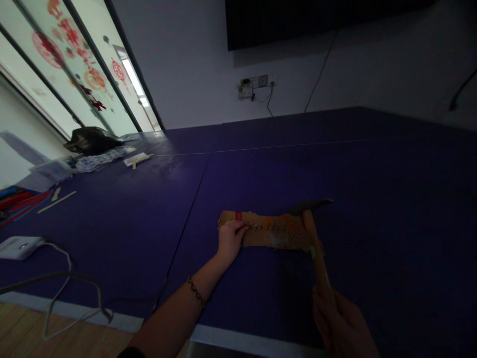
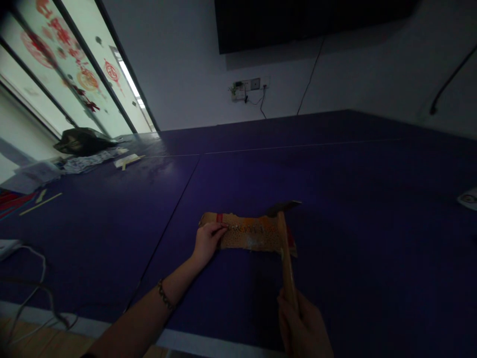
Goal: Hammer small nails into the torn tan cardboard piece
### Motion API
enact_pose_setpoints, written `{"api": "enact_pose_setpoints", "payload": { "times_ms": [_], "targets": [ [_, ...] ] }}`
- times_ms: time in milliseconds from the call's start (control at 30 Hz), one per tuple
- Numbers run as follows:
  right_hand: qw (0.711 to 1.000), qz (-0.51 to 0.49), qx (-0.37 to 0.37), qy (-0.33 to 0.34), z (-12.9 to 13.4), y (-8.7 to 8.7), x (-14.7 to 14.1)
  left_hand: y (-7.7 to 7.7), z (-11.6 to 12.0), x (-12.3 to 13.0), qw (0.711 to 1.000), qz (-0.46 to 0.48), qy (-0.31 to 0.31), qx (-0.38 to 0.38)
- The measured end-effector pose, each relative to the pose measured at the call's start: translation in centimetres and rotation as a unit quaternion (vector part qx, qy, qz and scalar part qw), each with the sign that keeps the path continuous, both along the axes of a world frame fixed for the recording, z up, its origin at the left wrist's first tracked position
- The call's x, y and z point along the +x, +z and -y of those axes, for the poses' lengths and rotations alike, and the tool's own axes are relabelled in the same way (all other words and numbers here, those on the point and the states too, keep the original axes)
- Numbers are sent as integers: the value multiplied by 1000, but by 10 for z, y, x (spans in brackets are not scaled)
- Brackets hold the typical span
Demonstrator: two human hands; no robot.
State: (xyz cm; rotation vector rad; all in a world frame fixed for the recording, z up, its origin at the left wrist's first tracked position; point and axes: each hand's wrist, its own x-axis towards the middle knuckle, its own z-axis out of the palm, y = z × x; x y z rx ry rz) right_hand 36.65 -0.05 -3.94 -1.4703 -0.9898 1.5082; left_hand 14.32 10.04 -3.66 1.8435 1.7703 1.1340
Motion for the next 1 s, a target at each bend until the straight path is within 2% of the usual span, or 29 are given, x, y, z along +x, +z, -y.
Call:
{"api": "enact_pose_setpoints", "payload": {
  "times_ms": [200,367,467,633,767,867,1000],
  "targets": [
    [1000,16,12,-2,0,2,0,-1,0,0,1000,-23,-13,11],
    [999,15,25,-38,5,9,-8,-2,0,0,999,-42,-3,16],
    [999,5,11,-45,3,8,-6,-2,-1,0,999,-49,-9,20],
    [1000,14,-13,-10,-1,2,2,-2,-2,1,996,-83,-7,7],
    [999,-6,-19,-37,2,0,1,-3,-2,1,997,-80,-8,11],
    [998,-9,-11,-54,2,0,-2,-4,-2,0,998,-67,-9,11],
    [999,-4,7,-37,-1,2,0,-6,-3,1,998,-64,-4,5]
  ]
}}
